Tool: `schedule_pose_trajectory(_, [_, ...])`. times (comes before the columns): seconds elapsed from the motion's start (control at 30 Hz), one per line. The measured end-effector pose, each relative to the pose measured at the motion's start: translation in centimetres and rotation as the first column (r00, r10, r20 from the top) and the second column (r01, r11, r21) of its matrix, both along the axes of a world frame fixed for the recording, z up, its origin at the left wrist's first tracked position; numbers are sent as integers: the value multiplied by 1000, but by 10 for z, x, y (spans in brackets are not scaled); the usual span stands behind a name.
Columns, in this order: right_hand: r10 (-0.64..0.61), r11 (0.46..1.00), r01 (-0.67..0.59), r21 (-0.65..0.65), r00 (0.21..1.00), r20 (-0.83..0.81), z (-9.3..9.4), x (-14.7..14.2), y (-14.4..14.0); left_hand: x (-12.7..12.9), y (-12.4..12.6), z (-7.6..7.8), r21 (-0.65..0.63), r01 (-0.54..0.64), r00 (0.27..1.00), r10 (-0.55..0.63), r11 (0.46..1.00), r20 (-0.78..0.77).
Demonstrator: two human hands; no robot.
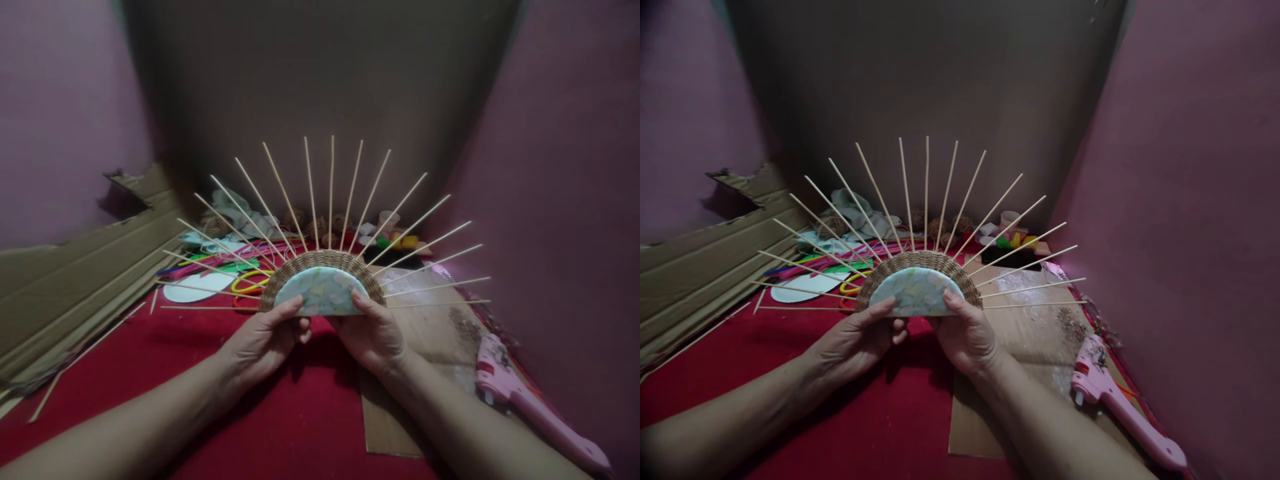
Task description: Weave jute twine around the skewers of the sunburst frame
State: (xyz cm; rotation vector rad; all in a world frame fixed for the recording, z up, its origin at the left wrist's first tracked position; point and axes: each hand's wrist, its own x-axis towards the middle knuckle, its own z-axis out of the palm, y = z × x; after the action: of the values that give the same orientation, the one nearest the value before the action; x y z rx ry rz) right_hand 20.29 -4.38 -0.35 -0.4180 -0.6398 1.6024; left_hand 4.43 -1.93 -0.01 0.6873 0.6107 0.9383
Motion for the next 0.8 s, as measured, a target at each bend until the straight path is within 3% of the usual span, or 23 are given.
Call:
schedule_pose_trajectory(0.27, [45,996,-46,77,999,15,3,-2,-4,-3,-1,-3,-20,14,1000,-14,1000,2])
schedule_pose_trajectory(0.57, [18,1000,-18,3,999,31,-1,-1,0,-3,-1,-4,-56,-9,999,7,998,-45])
schedule_pose_trajectory(0.8, [-43,990,41,-137,999,-13,-9,6,11,-1,-5,-7,88,205,950,-177,975,-258])
